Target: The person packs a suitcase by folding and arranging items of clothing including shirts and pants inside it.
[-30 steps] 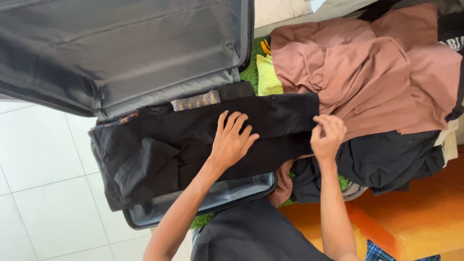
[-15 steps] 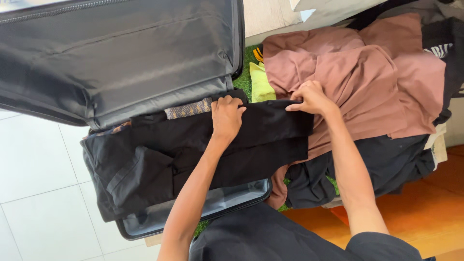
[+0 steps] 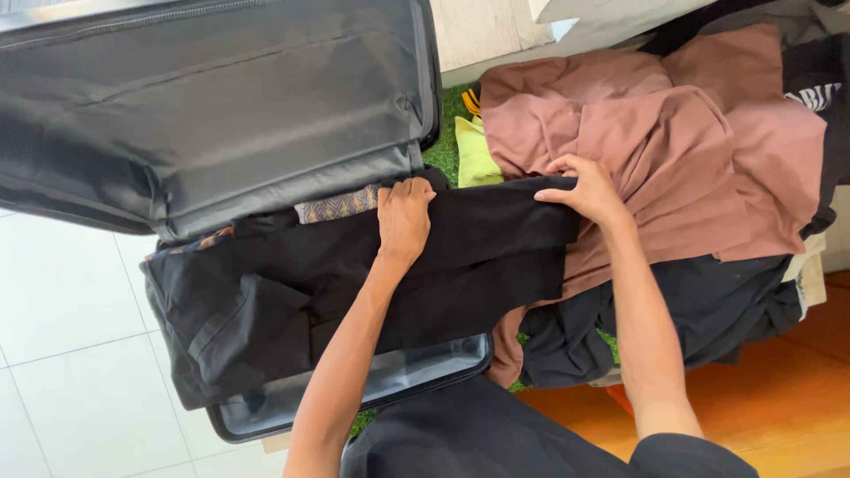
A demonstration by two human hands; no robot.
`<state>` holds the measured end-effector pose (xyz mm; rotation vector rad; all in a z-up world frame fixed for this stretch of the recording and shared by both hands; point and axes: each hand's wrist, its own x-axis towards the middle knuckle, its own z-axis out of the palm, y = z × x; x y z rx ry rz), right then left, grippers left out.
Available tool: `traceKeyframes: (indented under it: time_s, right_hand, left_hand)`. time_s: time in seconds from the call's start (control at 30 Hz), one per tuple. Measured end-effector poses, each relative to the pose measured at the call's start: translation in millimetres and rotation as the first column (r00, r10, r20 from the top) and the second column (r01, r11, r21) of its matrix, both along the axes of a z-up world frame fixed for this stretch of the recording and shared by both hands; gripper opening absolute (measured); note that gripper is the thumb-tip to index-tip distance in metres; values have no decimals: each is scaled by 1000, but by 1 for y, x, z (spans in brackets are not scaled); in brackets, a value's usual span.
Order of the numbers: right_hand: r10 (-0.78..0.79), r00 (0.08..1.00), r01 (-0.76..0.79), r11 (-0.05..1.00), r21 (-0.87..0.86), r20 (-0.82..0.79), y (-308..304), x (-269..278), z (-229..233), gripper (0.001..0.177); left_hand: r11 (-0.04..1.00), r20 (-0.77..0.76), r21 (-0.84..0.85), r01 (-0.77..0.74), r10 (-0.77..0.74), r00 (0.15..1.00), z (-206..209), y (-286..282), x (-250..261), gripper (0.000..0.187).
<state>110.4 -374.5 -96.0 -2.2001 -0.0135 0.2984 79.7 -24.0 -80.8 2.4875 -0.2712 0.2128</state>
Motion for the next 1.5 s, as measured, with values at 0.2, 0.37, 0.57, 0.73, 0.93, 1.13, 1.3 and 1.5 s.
traceKeyframes:
  time_s: [0.2,0.37,0.57,0.73,0.93,1.13,1.3,1.5]
  right_hand:
    - [-199,933,238,966,-99,301,20,-10,-15,49]
    - [-289,839,333,943,-14,461,31,-15,-17,35]
    - [-187,632,564,776,-282,752,85,-61,-2,15]
    - [47,858,178,907,-382,511,119,-85,-23,47]
    - [70,899,202,809,-552,431,112,-80,-49,61]
    - [3,890,278,789,-548,456,118,-83,-64,61]
    - [-237,919,332,896,-295,314,133,-81,-52,47]
    - [-104,879,134,990,-31,465,211,-104,27,50]
  left_hand:
    - [1000,24,4,-10,10,1000,6,-3,2,4]
    - [1000,208,9,-10,8,978,37,-10,-9,19]
    - [884,48,324,336,-370,928,40,-57,-48,53]
    - [723,-220,588,361,-287,932,17,-74,-57,78]
    - [570,-306,718,400,-257,917,27,-78,-54,88]
    - [697,-213,588,411,-357,910,25,-67,-67,74]
    - [921,76,23,389,-390,918,28,-32,-91,48]
    - [997,197,-82,-3,19,980,62,52,-102,41]
